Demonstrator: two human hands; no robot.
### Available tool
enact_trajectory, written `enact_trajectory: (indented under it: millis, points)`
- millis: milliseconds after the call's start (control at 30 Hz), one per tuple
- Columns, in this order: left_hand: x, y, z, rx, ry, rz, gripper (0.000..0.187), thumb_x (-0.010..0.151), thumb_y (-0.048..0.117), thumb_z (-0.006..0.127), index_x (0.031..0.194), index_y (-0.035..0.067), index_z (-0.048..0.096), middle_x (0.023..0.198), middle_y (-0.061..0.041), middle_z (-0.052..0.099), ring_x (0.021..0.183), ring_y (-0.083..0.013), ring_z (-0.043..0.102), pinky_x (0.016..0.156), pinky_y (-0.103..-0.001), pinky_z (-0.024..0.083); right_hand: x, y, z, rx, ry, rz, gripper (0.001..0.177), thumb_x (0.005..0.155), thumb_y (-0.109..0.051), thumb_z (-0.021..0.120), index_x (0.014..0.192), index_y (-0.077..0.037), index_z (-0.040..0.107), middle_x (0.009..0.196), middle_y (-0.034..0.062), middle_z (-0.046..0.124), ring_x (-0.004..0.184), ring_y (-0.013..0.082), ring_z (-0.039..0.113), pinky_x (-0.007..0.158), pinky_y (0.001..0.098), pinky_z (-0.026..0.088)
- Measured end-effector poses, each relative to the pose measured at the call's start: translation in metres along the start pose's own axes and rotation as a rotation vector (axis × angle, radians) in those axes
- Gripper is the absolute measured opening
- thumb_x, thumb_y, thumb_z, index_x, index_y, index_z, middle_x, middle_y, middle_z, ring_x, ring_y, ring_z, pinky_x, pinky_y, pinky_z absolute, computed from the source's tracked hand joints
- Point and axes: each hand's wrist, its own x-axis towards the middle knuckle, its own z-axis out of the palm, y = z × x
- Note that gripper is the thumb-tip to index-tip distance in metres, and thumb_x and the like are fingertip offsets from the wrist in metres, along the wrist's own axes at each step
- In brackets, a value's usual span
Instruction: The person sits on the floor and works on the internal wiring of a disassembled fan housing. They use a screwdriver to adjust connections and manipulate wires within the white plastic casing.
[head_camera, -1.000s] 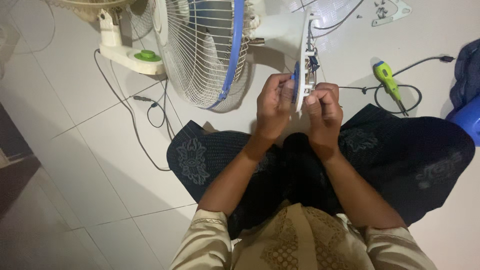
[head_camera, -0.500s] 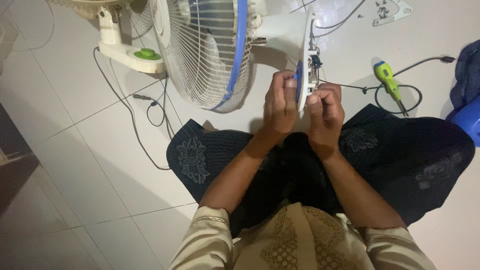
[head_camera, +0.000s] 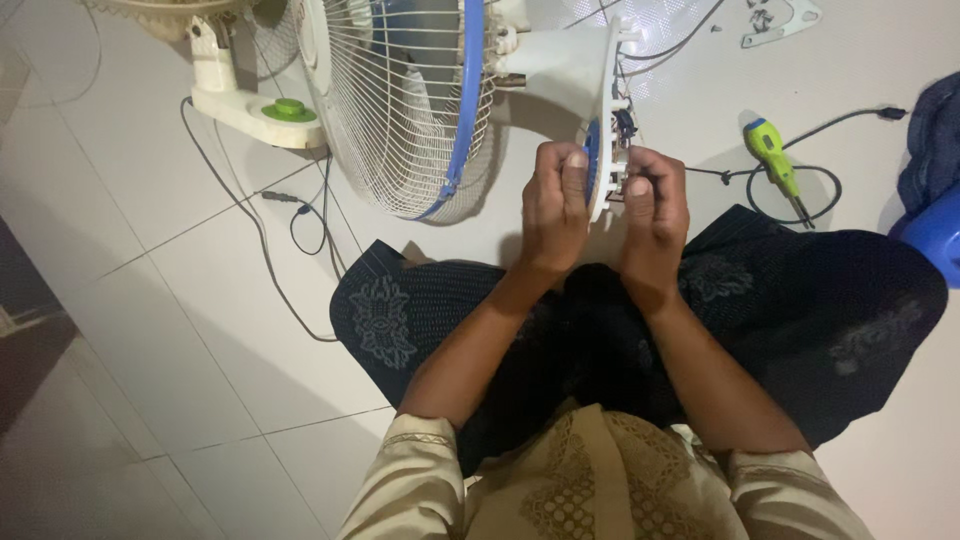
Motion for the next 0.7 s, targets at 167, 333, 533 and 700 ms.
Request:
enact_trajectory:
  millis: [167, 333, 533, 700]
  points:
    - [-0.001, -0.004, -0.002, -0.068, -0.061, -0.036, 0.034, 0.111, 0.034, 0.044, 0.115, 0.002, 0.053, 0.091, -0.014, 0.068, 0.079, -0.0233, 0.068, 0.073, -0.037, 0.056, 0.002, 0.005, -0.002, -0.034, 0.006, -0.012, 0.026, 0.116, -0.015, 0.048, 0.135, 0.002, 0.055, 0.123, 0.0067, 0.057, 0.111, 0.0117, 0.056, 0.100, 0.0270, 0.050]
    - [-0.004, -0.013, 0.000, -0.301, -0.195, 0.023, 0.043, 0.112, 0.040, 0.043, 0.127, -0.001, 0.048, 0.104, -0.012, 0.063, 0.091, -0.0160, 0.064, 0.078, -0.032, 0.057, 0.004, 0.014, -0.010, 0.035, -0.007, 0.051, 0.029, 0.116, -0.020, 0.049, 0.135, 0.001, 0.053, 0.121, 0.0078, 0.060, 0.109, 0.0131, 0.058, 0.097, 0.0283, 0.052]
    - [-0.010, -0.022, 0.003, -0.200, -0.191, 0.071, 0.043, 0.113, 0.037, 0.042, 0.131, -0.002, 0.048, 0.104, -0.012, 0.065, 0.086, -0.0159, 0.065, 0.078, -0.031, 0.057, -0.001, 0.018, -0.015, -0.039, -0.004, -0.002, 0.050, 0.115, -0.036, 0.048, 0.149, 0.001, 0.043, 0.135, 0.0117, 0.055, 0.125, 0.0186, 0.055, 0.110, 0.0344, 0.049]
    - [-0.012, -0.032, 0.012, -0.529, -0.229, -0.018, 0.035, 0.112, 0.030, 0.044, 0.131, 0.001, 0.046, 0.113, -0.011, 0.062, 0.100, -0.0160, 0.062, 0.089, -0.032, 0.054, -0.004, 0.016, -0.012, -0.030, -0.109, -0.059, 0.055, 0.114, -0.036, 0.053, 0.152, 0.000, 0.038, 0.139, 0.0139, 0.050, 0.130, 0.0209, 0.052, 0.115, 0.0367, 0.047]
